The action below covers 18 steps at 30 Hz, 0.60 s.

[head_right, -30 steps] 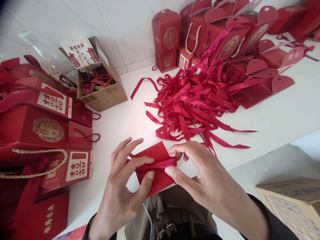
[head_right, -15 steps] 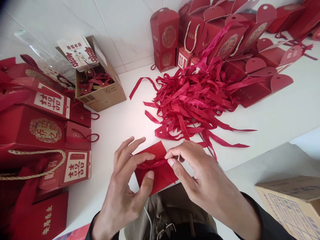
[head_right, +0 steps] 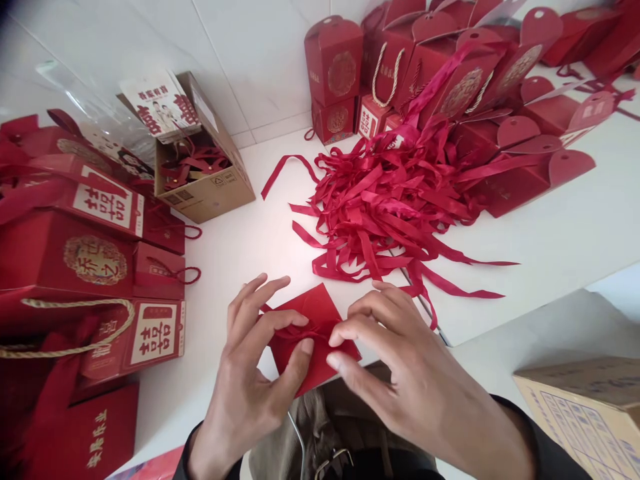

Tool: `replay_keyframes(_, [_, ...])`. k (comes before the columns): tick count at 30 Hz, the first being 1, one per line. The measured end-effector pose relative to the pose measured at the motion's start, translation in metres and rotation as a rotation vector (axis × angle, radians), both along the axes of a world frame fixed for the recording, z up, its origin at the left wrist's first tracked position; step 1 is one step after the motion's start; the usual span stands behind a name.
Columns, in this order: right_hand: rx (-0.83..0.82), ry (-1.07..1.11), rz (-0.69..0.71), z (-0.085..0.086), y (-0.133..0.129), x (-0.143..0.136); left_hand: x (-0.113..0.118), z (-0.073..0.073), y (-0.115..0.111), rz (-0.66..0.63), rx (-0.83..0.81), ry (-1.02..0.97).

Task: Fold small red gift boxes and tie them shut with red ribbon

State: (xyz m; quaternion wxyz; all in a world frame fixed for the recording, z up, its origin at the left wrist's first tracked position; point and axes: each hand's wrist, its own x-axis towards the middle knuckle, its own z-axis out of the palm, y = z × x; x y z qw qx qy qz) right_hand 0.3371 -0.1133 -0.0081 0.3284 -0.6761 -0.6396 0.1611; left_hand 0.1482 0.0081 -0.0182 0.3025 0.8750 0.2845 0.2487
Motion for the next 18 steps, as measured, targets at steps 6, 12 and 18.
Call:
replay_keyframes(6, [-0.032, 0.015, -0.044, 0.0018, -0.0015, 0.0061, 0.0035, -0.0047, -0.0006, 0.032, 0.002, -0.010])
replay_keyframes(12, [-0.088, 0.091, -0.130, 0.0056, -0.0054, 0.0073, 0.0014, -0.0025, 0.0002, 0.005, 0.000, -0.016])
replay_keyframes(18, [-0.101, 0.157, -0.140, -0.0008, 0.0030, 0.0011, 0.0035, -0.0029, -0.0003, -0.006, -0.007, -0.006])
